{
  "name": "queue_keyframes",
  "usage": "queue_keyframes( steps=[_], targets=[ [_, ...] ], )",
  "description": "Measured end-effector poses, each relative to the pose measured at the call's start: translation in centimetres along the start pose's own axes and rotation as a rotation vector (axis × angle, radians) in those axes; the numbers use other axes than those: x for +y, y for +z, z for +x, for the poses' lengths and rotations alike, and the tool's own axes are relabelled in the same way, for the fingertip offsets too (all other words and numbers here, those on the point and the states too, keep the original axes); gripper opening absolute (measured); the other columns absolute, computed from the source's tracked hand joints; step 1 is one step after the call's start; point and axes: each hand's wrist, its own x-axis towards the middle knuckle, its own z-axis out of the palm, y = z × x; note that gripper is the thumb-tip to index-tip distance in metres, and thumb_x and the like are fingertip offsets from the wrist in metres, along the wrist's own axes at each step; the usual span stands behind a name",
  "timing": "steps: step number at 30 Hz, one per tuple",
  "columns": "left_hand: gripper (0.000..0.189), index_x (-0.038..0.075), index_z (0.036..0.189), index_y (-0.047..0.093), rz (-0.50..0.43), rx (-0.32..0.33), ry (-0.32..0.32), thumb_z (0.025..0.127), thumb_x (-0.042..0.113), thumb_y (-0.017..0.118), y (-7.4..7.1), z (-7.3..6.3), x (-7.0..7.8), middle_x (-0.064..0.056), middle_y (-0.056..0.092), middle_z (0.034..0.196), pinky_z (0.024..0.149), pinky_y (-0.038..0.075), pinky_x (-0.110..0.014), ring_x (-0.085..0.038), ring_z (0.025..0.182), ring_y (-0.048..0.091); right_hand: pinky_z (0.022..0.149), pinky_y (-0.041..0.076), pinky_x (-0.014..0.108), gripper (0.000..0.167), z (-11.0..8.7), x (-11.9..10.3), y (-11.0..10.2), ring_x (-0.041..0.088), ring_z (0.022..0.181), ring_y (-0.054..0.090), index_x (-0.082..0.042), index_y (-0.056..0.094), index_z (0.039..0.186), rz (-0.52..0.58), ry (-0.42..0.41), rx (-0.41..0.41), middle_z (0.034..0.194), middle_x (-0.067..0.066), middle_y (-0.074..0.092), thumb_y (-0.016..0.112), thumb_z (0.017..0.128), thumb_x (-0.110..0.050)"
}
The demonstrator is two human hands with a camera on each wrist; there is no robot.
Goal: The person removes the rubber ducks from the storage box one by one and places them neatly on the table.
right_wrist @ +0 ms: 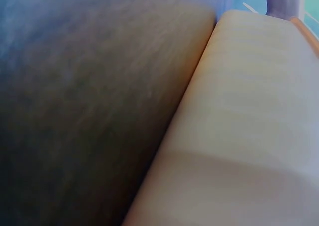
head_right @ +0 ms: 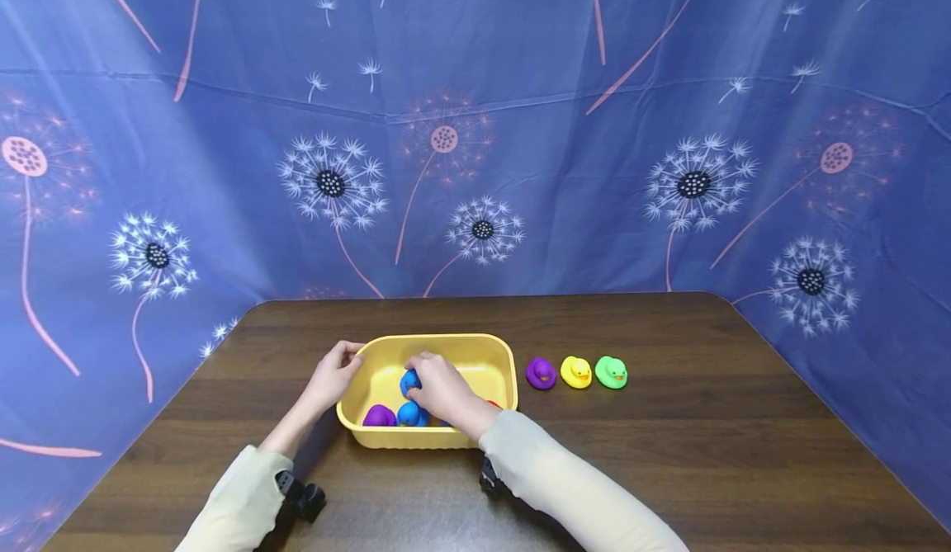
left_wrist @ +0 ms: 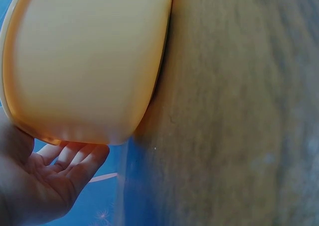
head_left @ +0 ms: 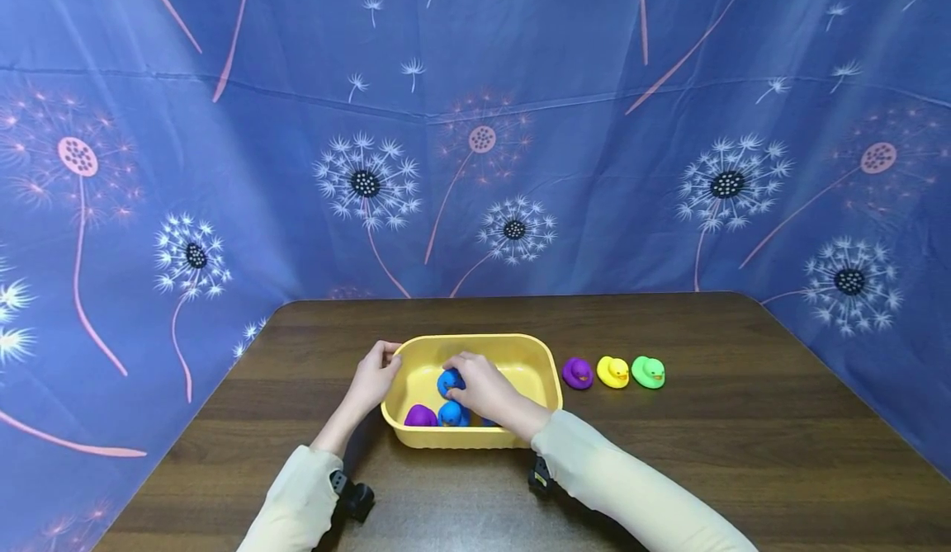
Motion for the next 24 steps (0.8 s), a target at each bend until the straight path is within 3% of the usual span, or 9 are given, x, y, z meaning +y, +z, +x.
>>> queue_keyframes(
  steps=[13, 24],
  targets=[
    [0.021, -0.005, 0.108, 0.057, 0.002, 0.017, 0.038, 0.09, 0.003, 0.051, 0.2, -0.1, -0.1, -0.015, 0.061, 0.089, 0.07, 0.043, -0.025, -0.018, 0.082, 0.055, 0.091, 0.049, 0.035, 0.037, 0.0, 0.6, -0.8, 0.024, 0.105, 0.061, -0.001, 0.062, 0.117, 0.033, -0.042, 0.059, 0.113, 0.011, 0.062, 0.069, 0.084, -0.015],
    [0.021, -0.004, 0.108, 0.058, 0.008, 0.027, 0.028, 0.09, 0.004, 0.051, 0.1, 0.0, 0.1, -0.012, 0.06, 0.088, 0.07, 0.042, -0.023, -0.016, 0.079, 0.053, 0.082, 0.052, 0.033, 0.037, -1.1, 1.5, -2.6, 0.021, 0.091, 0.065, 0.001, 0.062, 0.115, 0.09, -0.14, 0.045, 0.104, 0.01, 0.067, 0.071, 0.082, -0.014]
  ],
)
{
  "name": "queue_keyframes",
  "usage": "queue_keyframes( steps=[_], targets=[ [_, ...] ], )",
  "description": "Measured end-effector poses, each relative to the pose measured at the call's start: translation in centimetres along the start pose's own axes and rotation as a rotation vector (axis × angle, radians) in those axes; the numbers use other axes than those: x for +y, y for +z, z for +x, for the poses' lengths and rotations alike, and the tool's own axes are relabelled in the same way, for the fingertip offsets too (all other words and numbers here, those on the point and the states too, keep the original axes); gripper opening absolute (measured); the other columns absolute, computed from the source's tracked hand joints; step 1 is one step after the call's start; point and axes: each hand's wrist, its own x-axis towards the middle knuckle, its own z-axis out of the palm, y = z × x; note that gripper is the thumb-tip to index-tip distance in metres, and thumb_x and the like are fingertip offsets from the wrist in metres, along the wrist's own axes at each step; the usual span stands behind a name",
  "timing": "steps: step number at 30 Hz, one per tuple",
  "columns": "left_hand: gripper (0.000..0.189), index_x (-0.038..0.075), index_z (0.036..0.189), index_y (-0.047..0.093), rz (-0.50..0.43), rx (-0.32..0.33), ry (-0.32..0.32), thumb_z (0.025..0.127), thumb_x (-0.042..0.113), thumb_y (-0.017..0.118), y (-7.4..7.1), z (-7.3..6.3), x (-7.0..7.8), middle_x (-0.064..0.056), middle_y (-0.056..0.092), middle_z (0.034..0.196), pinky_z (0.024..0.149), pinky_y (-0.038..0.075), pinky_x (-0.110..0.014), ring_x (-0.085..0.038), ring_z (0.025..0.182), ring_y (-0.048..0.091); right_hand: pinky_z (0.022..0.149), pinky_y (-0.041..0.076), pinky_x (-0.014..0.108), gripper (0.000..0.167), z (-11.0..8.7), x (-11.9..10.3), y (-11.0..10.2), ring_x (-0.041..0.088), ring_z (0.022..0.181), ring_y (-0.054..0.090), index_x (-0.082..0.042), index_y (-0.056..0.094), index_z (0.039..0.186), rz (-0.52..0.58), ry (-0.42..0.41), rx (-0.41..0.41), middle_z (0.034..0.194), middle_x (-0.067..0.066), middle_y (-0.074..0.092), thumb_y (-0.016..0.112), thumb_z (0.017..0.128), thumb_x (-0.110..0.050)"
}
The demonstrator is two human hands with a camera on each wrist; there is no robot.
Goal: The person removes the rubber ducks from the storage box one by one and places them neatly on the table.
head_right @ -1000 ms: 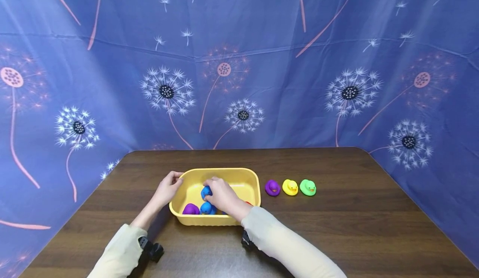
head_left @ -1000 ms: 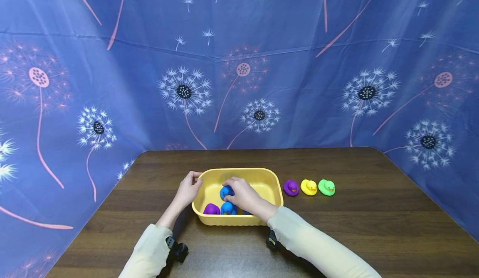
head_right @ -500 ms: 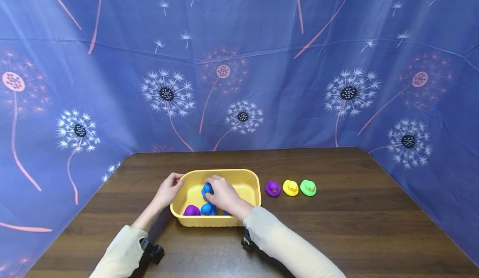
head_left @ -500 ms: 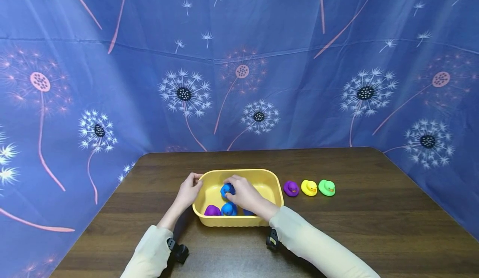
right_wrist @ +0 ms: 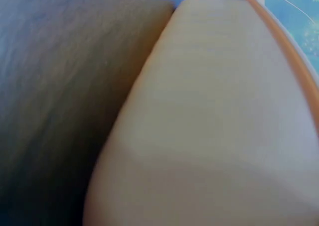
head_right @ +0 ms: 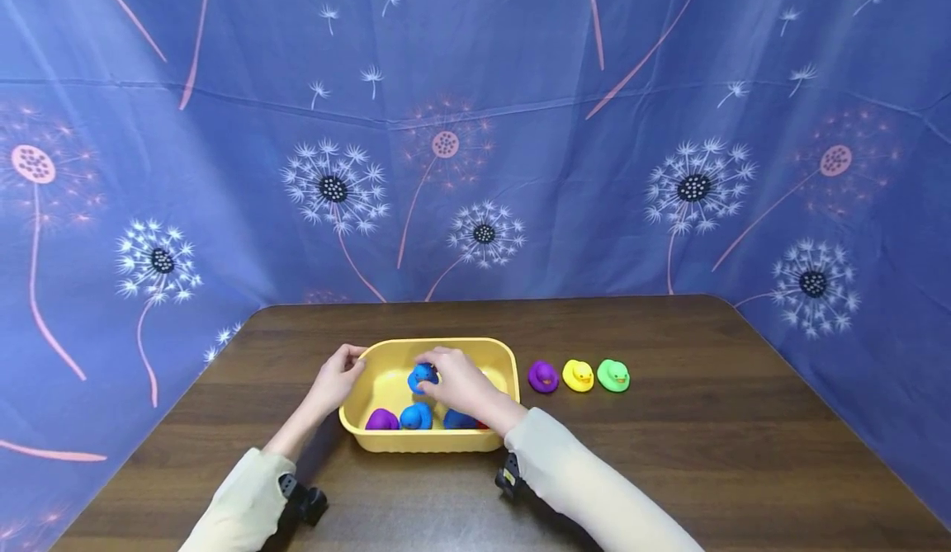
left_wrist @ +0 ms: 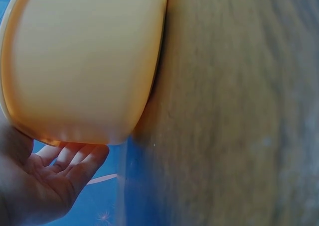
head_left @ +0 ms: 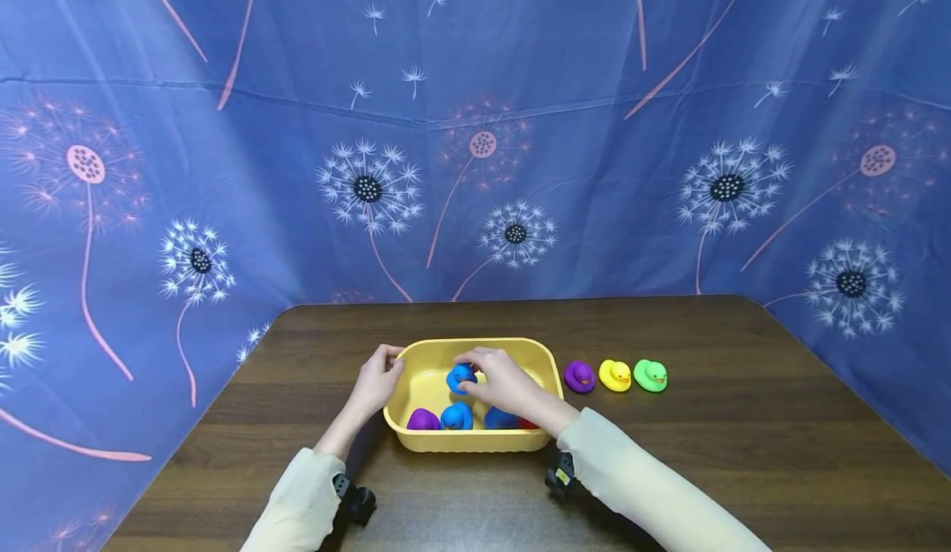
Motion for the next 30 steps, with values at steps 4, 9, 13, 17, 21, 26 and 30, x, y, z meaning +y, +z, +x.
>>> queue_keyframes(
  steps=[4, 9, 13, 17, 21, 26, 30],
  targets=[
    [0.021, -0.004, 0.108, 0.058, 0.003, 0.0, 0.003, 0.09, 0.005, 0.051, 0.0, 0.0, -0.1, -0.013, 0.06, 0.088, 0.07, 0.042, -0.024, -0.017, 0.08, 0.053, 0.083, 0.052, 0.033, 0.036, -0.6, 0.5, -0.8, 0.021, 0.092, 0.064, 0.001, 0.062, 0.115, -0.014, -0.034, -0.007, 0.105, 0.01, 0.067, 0.07, 0.082, -0.01],
    [0.021, -0.003, 0.108, 0.058, 0.008, 0.001, -0.011, 0.089, 0.005, 0.052, 0.1, 0.0, -0.2, -0.012, 0.06, 0.089, 0.071, 0.043, -0.025, -0.018, 0.082, 0.053, 0.084, 0.052, 0.032, 0.037, -1.2, 0.8, -1.8, 0.019, 0.094, 0.063, 0.0, 0.062, 0.117, -0.037, -0.076, -0.008, 0.107, 0.009, 0.066, 0.07, 0.083, -0.013],
    [0.021, -0.004, 0.108, 0.058, 0.01, -0.003, -0.006, 0.089, 0.005, 0.052, 0.1, -0.1, -0.3, -0.013, 0.06, 0.089, 0.071, 0.043, -0.026, -0.018, 0.082, 0.054, 0.086, 0.051, 0.032, 0.037, -1.7, 1.0, -2.5, 0.017, 0.096, 0.062, -0.003, 0.062, 0.117, -0.053, -0.116, -0.007, 0.108, 0.006, 0.066, 0.07, 0.083, -0.017],
    [0.021, -0.003, 0.107, 0.058, 0.015, -0.001, -0.006, 0.089, 0.005, 0.052, 0.1, 0.0, -0.3, -0.012, 0.06, 0.089, 0.072, 0.043, -0.026, -0.018, 0.082, 0.053, 0.09, 0.05, 0.033, 0.038, -2.1, 1.2, -3.3, 0.017, 0.101, 0.062, -0.005, 0.063, 0.117, -0.068, -0.168, -0.003, 0.11, 0.005, 0.066, 0.07, 0.083, -0.019],
    [0.021, -0.004, 0.107, 0.058, 0.018, 0.002, -0.001, 0.089, 0.004, 0.052, 0.2, 0.1, -0.3, -0.012, 0.059, 0.089, 0.071, 0.042, -0.026, -0.018, 0.081, 0.053, 0.091, 0.049, 0.033, 0.038, -2.5, 1.4, -3.9, 0.017, 0.105, 0.062, -0.007, 0.063, 0.118, -0.09, -0.179, 0.008, 0.112, 0.004, 0.066, 0.07, 0.083, -0.021],
    [0.02, -0.004, 0.107, 0.058, 0.015, 0.006, -0.004, 0.089, 0.003, 0.052, 0.1, 0.0, -0.3, -0.012, 0.059, 0.089, 0.071, 0.042, -0.024, -0.018, 0.081, 0.053, 0.09, 0.05, 0.034, 0.038, -3.0, 1.6, -4.6, 0.018, 0.105, 0.061, -0.008, 0.063, 0.118, -0.104, -0.198, 0.034, 0.113, 0.005, 0.065, 0.071, 0.083, -0.02],
    [0.021, -0.004, 0.108, 0.058, 0.011, 0.007, -0.001, 0.09, 0.004, 0.051, 0.0, 0.0, -0.2, -0.014, 0.059, 0.089, 0.069, 0.042, -0.023, -0.019, 0.081, 0.053, 0.088, 0.051, 0.033, 0.038, -3.3, 1.8, -4.9, 0.019, 0.104, 0.062, -0.008, 0.063, 0.118, -0.1, -0.21, 0.05, 0.114, 0.005, 0.064, 0.071, 0.083, -0.018]
  ],
)
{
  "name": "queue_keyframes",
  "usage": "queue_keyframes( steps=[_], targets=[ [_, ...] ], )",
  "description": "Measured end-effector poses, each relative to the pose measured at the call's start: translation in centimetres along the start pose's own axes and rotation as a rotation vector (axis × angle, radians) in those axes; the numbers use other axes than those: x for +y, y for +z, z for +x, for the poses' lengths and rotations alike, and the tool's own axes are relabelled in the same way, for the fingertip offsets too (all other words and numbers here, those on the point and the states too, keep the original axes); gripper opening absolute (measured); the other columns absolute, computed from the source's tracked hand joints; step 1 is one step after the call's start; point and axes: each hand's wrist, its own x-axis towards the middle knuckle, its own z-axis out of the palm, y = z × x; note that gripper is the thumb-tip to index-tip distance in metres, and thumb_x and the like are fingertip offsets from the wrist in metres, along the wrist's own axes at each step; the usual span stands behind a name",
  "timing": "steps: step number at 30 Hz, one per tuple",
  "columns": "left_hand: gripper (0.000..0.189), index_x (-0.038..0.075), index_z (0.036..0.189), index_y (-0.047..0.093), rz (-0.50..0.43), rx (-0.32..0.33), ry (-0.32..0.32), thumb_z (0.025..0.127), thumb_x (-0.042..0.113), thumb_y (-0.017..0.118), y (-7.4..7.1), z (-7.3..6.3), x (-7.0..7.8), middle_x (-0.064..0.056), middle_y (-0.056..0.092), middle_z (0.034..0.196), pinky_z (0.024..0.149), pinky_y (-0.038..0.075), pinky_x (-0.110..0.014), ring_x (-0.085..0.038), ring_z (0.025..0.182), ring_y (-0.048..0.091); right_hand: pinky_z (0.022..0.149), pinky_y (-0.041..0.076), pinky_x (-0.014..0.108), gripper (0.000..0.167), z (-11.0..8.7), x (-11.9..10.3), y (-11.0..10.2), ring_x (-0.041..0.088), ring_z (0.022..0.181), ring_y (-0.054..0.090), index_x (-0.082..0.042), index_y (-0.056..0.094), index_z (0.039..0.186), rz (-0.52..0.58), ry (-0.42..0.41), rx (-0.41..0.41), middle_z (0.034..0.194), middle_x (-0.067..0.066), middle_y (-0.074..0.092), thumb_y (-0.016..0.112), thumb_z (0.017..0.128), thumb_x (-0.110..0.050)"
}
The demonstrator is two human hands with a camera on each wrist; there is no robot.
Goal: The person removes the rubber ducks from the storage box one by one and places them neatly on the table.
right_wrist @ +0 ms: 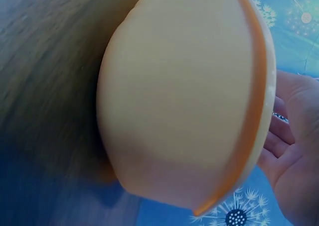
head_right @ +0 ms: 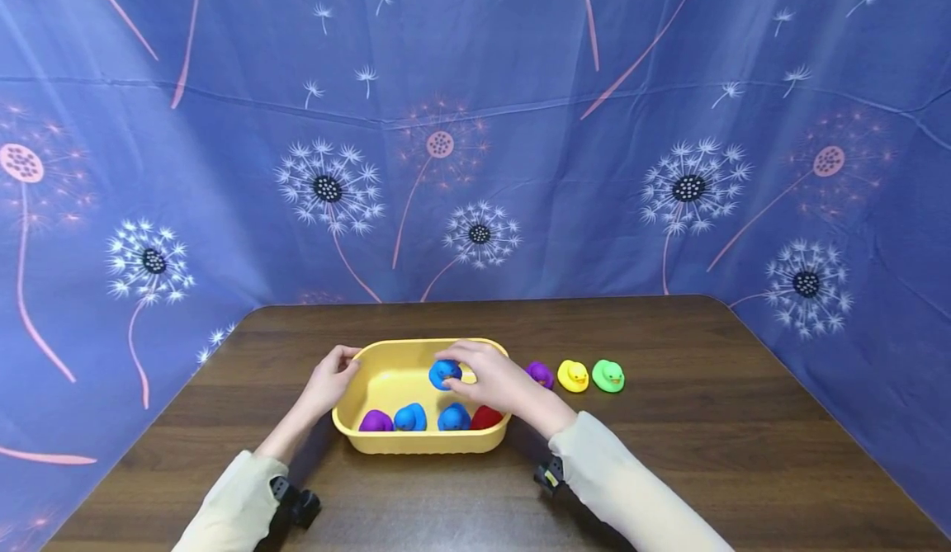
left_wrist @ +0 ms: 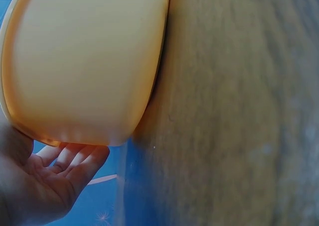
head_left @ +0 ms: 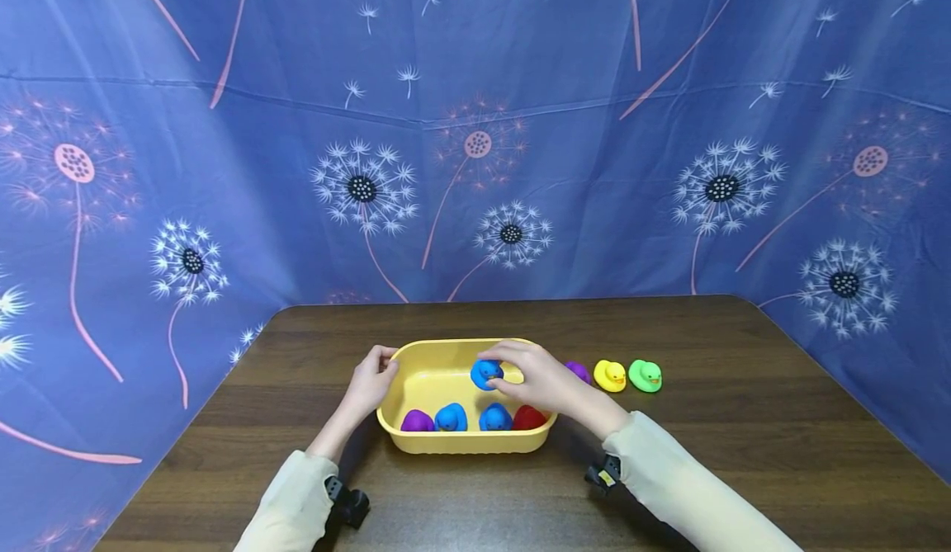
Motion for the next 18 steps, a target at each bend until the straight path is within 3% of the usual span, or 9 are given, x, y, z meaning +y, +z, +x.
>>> queue_keyframes(
  steps=[18],
  targets=[
    [0.022, -0.004, 0.11, 0.058, 0.006, -0.015, -0.011, 0.09, 0.004, 0.052, 0.1, 0.0, 0.2, -0.013, 0.06, 0.091, 0.073, 0.043, -0.026, -0.019, 0.084, 0.054, 0.081, 0.053, 0.029, 0.042, -1.5, 1.5, -1.7, 0.014, 0.094, 0.062, -0.005, 0.064, 0.116, -0.012, -0.027, 0.1, 0.107, 0.003, 0.065, 0.076, 0.077, -0.013]
  ],
)
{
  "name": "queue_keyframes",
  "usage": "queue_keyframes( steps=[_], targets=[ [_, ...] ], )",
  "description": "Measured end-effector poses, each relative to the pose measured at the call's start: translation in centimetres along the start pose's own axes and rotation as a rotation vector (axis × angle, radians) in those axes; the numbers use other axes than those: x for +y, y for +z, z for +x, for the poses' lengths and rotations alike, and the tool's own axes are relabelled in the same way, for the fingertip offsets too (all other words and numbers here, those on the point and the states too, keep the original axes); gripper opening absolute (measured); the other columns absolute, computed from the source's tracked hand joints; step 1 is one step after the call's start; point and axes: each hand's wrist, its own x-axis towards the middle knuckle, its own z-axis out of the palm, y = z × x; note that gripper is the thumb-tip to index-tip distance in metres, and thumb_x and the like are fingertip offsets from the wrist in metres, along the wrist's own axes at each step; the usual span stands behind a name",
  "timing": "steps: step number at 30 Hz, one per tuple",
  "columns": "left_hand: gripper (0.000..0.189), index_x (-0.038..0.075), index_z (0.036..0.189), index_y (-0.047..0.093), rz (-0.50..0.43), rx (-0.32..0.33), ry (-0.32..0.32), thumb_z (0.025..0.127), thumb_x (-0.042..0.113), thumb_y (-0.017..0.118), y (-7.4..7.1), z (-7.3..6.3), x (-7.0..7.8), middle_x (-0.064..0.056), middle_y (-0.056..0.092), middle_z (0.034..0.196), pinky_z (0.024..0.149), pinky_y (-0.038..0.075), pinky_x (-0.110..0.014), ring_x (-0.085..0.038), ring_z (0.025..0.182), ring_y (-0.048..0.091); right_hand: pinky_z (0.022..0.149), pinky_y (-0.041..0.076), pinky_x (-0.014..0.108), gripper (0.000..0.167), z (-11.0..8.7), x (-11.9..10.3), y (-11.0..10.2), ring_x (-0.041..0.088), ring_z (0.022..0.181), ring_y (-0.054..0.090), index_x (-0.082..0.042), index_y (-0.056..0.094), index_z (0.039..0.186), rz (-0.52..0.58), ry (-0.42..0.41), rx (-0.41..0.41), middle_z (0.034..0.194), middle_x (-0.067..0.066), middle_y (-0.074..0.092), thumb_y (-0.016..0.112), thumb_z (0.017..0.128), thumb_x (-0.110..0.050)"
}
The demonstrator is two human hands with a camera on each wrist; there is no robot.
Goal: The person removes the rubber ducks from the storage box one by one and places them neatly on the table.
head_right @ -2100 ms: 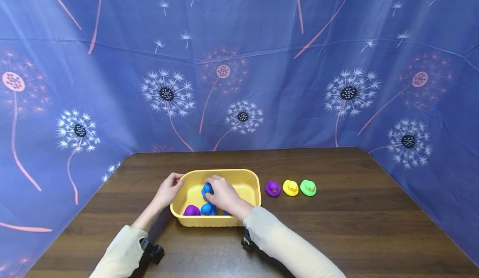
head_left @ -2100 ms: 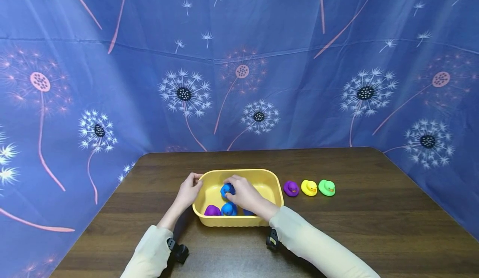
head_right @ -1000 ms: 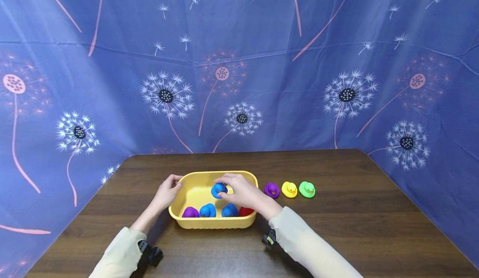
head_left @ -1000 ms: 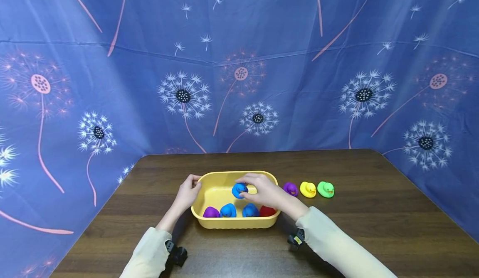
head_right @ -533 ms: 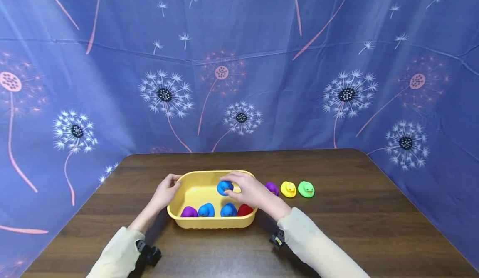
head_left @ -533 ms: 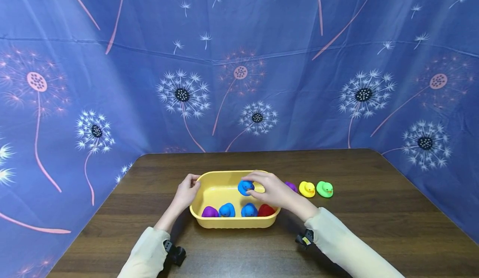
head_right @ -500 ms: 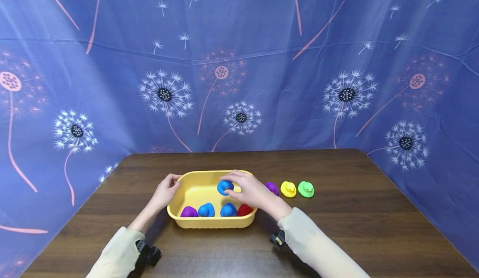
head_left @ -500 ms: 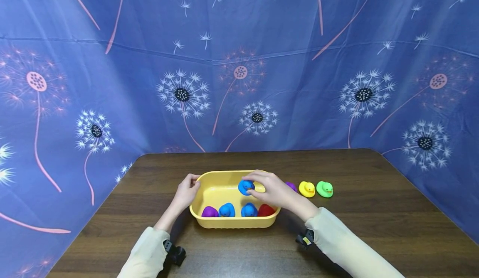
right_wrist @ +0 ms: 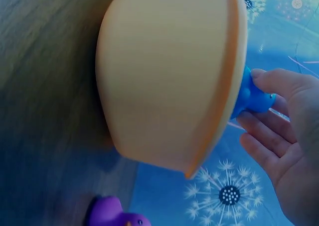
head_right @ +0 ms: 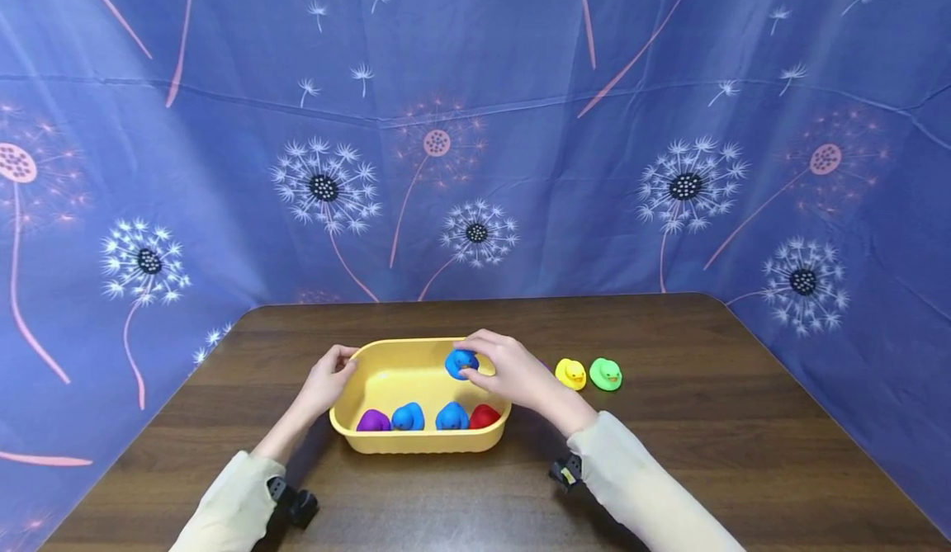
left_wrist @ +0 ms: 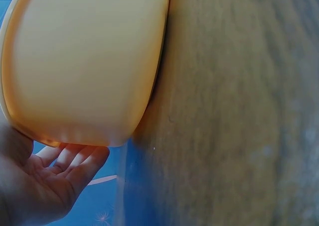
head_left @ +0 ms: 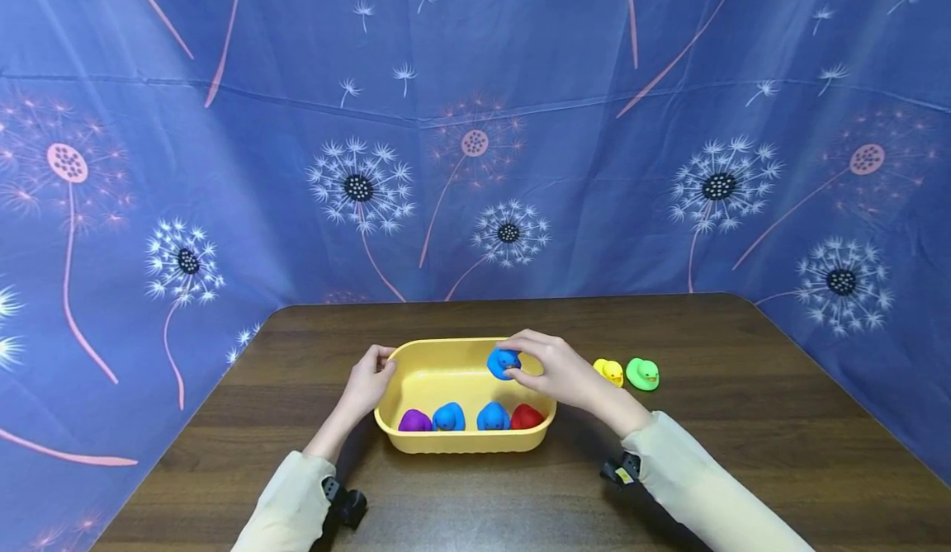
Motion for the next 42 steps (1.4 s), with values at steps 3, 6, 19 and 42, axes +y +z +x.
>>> queue_keyframes(
  steps=[3, 6, 19, 42],
  targets=[
    [0.022, -0.004, 0.11, 0.058, -0.001, -0.004, -0.002, 0.09, 0.004, 0.052, 0.0, 0.0, -0.1, -0.013, 0.06, 0.091, 0.073, 0.043, -0.026, -0.019, 0.084, 0.054, 0.073, 0.053, 0.027, 0.041, -0.2, 0.1, -0.5, 0.013, 0.091, 0.061, -0.006, 0.064, 0.115, -0.004, 0.021, 0.005, 0.107, 0.002, 0.065, 0.076, 0.077, -0.014],
    [0.022, -0.003, 0.11, 0.057, 0.006, -0.005, -0.006, 0.09, 0.005, 0.052, 0.0, 0.1, -0.1, -0.013, 0.06, 0.092, 0.073, 0.043, -0.026, -0.02, 0.085, 0.054, 0.06, 0.049, 0.022, 0.04, -0.5, 0.3, -1.1, 0.013, 0.076, 0.059, -0.007, 0.064, 0.115, -0.003, 0.031, 0.007, 0.106, 0.003, 0.065, 0.076, 0.077, -0.015],
    [0.024, -0.004, 0.112, 0.057, 0.007, -0.018, -0.019, 0.091, 0.005, 0.052, -0.2, 0.1, -0.1, -0.014, 0.06, 0.093, 0.072, 0.043, -0.025, -0.021, 0.086, 0.054, 0.077, 0.054, 0.028, 0.042, -1.6, 1.6, -3.2, 0.017, 0.096, 0.064, -0.005, 0.065, 0.114, -0.052, 0.016, 0.022, 0.109, 0.004, 0.066, 0.078, 0.075, -0.015],
    [0.022, -0.003, 0.111, 0.058, -0.018, -0.009, -0.021, 0.091, 0.005, 0.052, -0.2, 0.2, -0.2, -0.014, 0.06, 0.093, 0.072, 0.043, -0.026, -0.02, 0.085, 0.054, 0.084, 0.052, 0.042, 0.043, -5.0, 4.5, -5.8, 0.025, 0.099, 0.064, -0.004, 0.065, 0.112, -0.164, 0.11, 0.07, 0.106, 0.007, 0.067, 0.079, 0.072, -0.01]
  ],
)
